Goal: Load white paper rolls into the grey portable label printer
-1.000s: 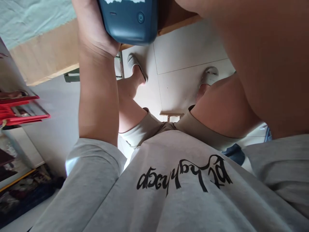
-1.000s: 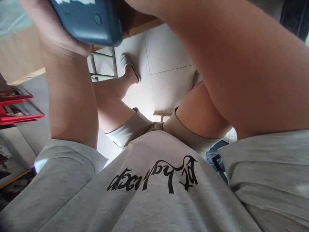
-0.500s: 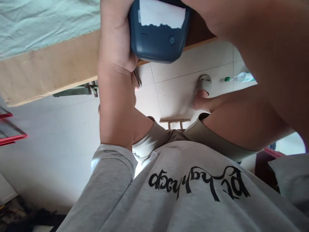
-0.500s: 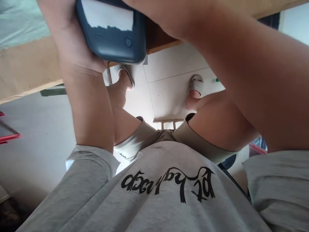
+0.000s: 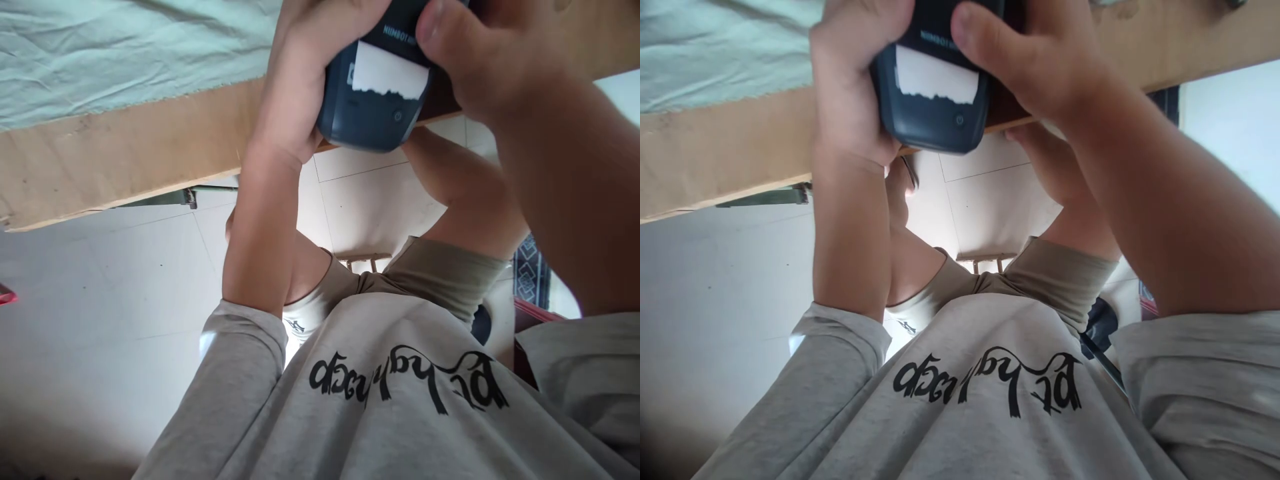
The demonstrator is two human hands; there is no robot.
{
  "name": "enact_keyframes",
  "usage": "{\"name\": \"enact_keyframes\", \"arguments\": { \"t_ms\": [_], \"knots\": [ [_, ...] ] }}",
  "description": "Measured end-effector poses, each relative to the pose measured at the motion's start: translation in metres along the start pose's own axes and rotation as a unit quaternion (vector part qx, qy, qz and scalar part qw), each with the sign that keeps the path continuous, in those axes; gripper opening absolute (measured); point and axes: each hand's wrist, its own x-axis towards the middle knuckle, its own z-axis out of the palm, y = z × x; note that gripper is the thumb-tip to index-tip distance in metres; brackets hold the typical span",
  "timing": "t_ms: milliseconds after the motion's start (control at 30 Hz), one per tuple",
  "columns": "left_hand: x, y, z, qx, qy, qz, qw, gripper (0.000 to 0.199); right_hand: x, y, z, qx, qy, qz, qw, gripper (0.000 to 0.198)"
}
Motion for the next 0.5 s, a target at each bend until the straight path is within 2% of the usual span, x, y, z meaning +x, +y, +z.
{"name": "enact_keyframes", "arguments": {
  "t_ms": [33,100,167,200,300,400,500],
  "knots": [
    [0.0,0.001,0.0,-0.003,-0.03,0.02,0.999,0.012,0.001,0.001,0.0,-0.008,-0.007,-0.024,1.0,0.054],
    [0.001,0.002,0.0,-0.022,-0.046,-0.005,0.999,0.005,0.003,0.001,-0.002,-0.012,-0.022,-0.056,0.998,0.057],
    [0.003,0.001,0.002,-0.03,0.006,0.006,1.0,0.006,0.006,0.001,-0.003,-0.01,-0.021,-0.074,0.997,0.059],
    [0.004,0.001,0.002,-0.033,0.008,-0.005,0.999,0.006,0.007,0.0,-0.003,-0.009,-0.017,-0.08,0.997,0.06],
    [0.01,0.001,0.002,-0.057,0.008,-0.032,0.998,0.009,0.007,-0.003,-0.003,-0.005,0.013,-0.076,0.997,0.06],
    [0.014,0.002,-0.002,-0.1,-0.005,-0.06,0.993,0.02,0.007,-0.005,-0.001,-0.023,0.027,-0.051,0.998,0.061],
    [0.018,0.002,-0.01,-0.102,-0.012,-0.103,0.989,0.028,0.006,-0.005,0.001,-0.025,0.045,-0.032,0.998,0.06]
  ]
}}
